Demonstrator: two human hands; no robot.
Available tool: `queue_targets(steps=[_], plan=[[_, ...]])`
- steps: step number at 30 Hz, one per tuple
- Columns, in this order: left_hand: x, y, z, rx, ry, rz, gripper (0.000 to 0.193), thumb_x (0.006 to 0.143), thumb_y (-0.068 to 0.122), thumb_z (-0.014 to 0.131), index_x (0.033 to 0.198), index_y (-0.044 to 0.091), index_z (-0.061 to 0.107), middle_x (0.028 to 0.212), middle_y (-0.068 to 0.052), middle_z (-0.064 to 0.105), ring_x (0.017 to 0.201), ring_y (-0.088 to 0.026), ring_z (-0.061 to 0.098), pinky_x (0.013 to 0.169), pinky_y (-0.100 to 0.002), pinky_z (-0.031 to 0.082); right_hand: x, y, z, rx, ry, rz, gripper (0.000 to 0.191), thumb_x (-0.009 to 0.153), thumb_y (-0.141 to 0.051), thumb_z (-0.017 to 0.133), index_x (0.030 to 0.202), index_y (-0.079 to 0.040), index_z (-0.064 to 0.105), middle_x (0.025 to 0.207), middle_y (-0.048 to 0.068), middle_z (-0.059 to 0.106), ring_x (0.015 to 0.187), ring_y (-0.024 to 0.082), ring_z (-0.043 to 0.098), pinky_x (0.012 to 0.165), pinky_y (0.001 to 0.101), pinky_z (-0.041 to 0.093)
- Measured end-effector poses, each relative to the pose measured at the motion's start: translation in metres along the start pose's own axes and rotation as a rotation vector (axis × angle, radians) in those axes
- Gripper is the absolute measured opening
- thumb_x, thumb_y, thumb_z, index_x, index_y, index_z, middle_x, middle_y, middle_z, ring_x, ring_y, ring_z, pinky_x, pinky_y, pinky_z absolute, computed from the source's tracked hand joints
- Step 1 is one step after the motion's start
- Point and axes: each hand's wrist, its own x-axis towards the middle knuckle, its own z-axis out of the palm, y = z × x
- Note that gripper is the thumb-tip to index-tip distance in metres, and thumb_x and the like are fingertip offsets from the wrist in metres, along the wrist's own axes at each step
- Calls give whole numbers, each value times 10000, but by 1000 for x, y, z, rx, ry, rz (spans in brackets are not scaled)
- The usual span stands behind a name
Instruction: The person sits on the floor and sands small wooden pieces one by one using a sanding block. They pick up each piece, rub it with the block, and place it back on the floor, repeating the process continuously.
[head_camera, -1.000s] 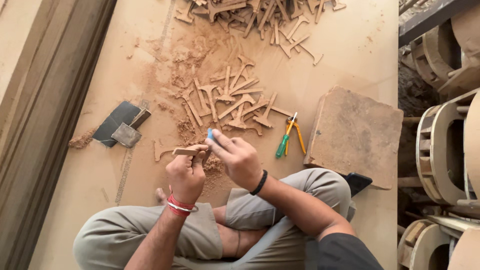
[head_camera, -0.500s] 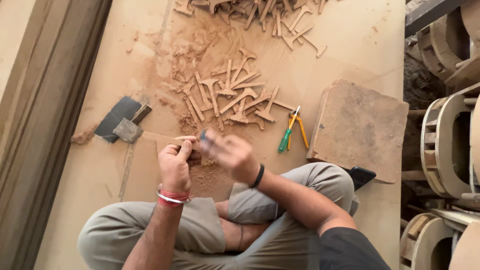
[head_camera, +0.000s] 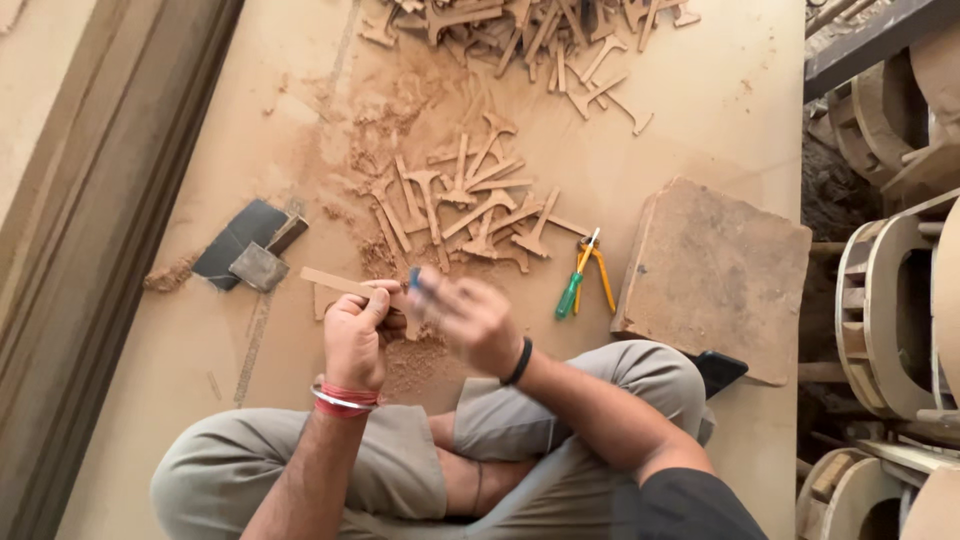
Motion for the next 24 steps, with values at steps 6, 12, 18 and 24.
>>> queue_targets(steps=[6, 12, 18, 24], plan=[[4, -6, -10, 42, -42, 3, 173, 1023, 168, 654, 1074, 15, 718, 784, -23, 665, 623, -117, 623, 557, -243, 507, -1, 2, 2, 153, -5, 205, 451, 849, 39, 664, 1288, -54, 714, 1372, 151, 666, 926, 277, 683, 834, 366, 583], [16, -22, -17, -161, -117, -128, 76, 1015, 125, 661, 1053, 60, 649, 877, -23, 688, 706, -117, 650, 618, -257, 533, -3, -1, 9, 732, 36, 592, 441, 939, 144, 544, 1331, -22, 660, 1423, 192, 647, 1105, 309, 720, 912, 340, 597], [11, -25, -15, -350, -99, -336, 111, 1046, 145, 603, 1115, 65, 634, 937, -24, 703, 795, -136, 667, 694, -290, 572, -10, -20, 3, 335, -21, 196, 435, 877, 50, 672, 1304, -30, 693, 1369, 188, 662, 1067, 314, 712, 940, 367, 588], [10, -4, -13, -290, -87, -207, 151, 1024, 88, 545, 1161, 61, 604, 1110, -108, 739, 859, -190, 687, 720, -330, 569, 5, 0, -7, -24, -73, 149, 420, 871, -4, 677, 1291, -7, 699, 1327, 194, 671, 1082, 335, 703, 944, 407, 582]])
